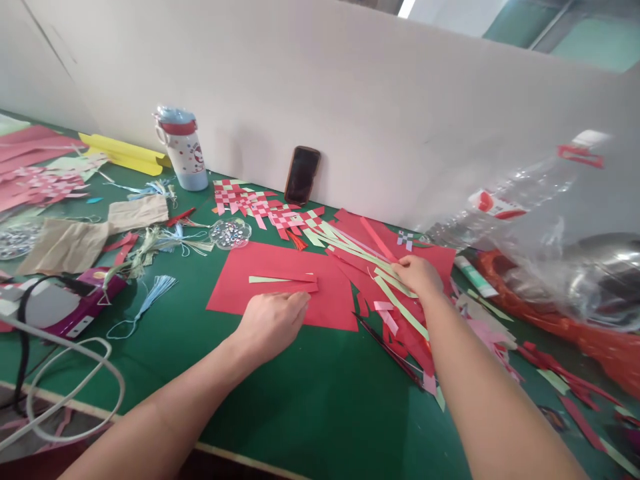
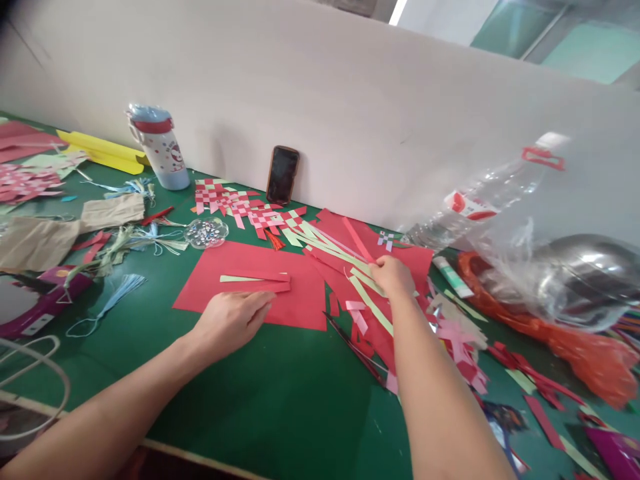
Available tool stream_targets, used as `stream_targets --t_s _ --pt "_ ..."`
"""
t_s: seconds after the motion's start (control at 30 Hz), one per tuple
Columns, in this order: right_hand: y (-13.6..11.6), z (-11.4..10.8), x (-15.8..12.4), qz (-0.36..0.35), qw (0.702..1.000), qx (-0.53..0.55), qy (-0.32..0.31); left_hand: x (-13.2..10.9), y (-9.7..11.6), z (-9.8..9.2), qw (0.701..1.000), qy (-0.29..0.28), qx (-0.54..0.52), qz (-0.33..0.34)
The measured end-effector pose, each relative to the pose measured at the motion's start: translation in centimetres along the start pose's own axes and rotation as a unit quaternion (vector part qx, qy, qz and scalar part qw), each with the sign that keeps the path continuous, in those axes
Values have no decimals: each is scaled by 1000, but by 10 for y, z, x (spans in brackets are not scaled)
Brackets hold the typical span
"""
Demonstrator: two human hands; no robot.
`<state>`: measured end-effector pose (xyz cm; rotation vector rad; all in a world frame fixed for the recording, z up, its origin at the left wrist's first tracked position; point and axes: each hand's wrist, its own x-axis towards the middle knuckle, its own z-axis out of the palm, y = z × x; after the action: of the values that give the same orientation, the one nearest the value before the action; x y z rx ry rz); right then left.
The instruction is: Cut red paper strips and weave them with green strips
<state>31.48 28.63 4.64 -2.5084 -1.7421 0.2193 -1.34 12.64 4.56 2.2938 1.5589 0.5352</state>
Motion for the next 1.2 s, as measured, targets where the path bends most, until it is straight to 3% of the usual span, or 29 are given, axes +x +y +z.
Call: stream_targets --t_s 0.23,0.4,0.5,0.6,0.73,0.8,0.87,0.97,1.03,1.1,1.2 --pt "5 -3 -9 -12 995 69 65 -6 4 11 985 -53 -53 158" --pt "4 -21 -18 -51 979 164 115 -4 2 12 981 -29 -61 183" --pt "-2 -33 -47 -94 959 242 116 -5 5 11 979 22 -81 184" --pt "-13 -32 -101 -160 934 316 49 -8 10 9 973 68 -145 165" --pt "-31 -12 -179 -200 797 530 -208 -11 12 7 956 79 -249 131" --pt "-37 -2 -203 -221 734 566 -304 -10 12 6 945 66 -294 130" --pt "-41 3 -214 -253 672 605 -344 -10 13 4 928 23 -351 121" --pt "-41 4 -215 -262 593 692 -317 -10 20 4 884 -81 -456 57" --pt "-39 2 -211 -241 563 742 -275 -11 26 5 839 -155 -522 2" --pt "-38 0 -208 -211 559 769 -229 -12 32 7 784 -218 -580 -44" --pt "-37 3 -206 -163 583 778 -170 -15 36 10 714 -281 -636 -85"
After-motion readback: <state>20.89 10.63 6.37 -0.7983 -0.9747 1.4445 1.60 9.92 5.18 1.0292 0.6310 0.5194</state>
